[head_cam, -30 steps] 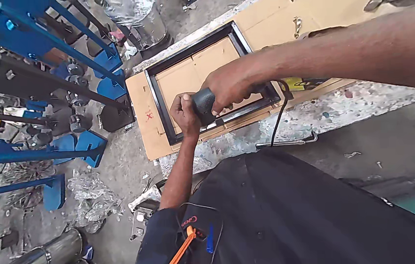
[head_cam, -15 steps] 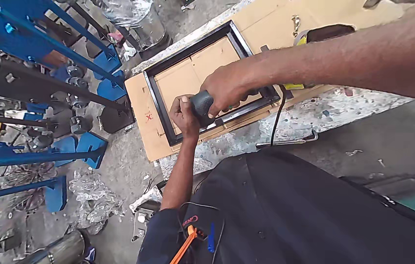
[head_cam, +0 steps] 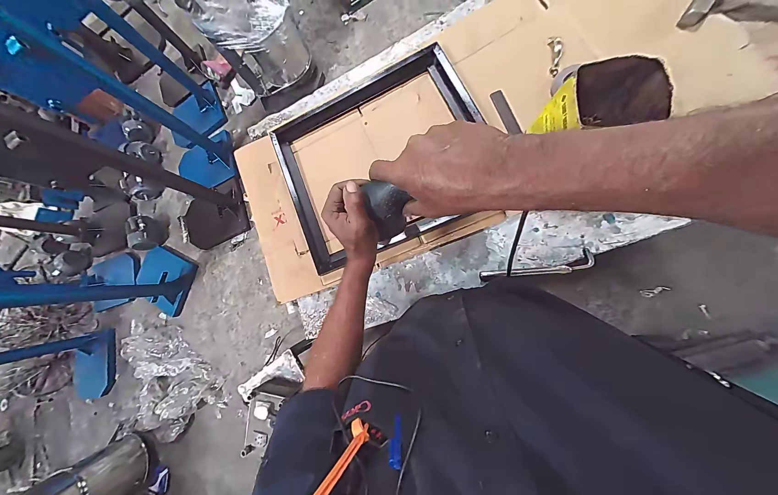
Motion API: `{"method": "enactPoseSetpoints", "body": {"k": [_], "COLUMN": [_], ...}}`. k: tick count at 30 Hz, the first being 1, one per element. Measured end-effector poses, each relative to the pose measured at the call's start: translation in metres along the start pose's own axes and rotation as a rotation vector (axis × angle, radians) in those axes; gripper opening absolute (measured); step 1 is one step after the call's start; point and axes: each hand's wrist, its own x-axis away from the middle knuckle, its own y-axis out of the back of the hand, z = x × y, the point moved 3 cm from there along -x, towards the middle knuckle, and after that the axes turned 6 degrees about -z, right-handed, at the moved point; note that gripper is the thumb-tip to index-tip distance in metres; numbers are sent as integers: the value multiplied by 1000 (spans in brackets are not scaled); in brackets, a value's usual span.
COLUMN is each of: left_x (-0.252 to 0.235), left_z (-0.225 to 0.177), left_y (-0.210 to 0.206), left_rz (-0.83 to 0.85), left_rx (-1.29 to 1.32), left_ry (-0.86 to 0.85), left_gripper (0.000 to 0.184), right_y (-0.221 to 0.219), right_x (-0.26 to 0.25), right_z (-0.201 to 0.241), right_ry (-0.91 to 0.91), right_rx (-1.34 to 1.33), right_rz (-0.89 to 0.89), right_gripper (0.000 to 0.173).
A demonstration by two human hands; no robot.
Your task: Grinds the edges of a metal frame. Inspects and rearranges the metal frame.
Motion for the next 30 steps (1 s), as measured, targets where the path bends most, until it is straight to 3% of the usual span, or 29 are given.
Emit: {"method": "enactPoseSetpoints", "body": {"k": [3, 6, 9, 30], "left_x": [4, 5, 2, -3], "left_z": [-2, -2, -2, -12], "left_y": [0, 1, 2, 0], "left_rz": [-10, 0, 20, 18], "left_rx": [-6, 3, 5, 32], "left_ry": [-23, -4, 14, 9], "left_gripper": [35, 35, 37, 34], "right_y": [-2, -3, -13, -8], "right_x": [-4, -13, -17, -18], "right_z": [-5, -13, -16, -12], "right_ry": [15, -92, -207, -210], "right_rx": [-46, -357, -693, -547], "right_rz": [0, 295, 481, 433], "right_gripper": [42, 60, 53, 48]}}
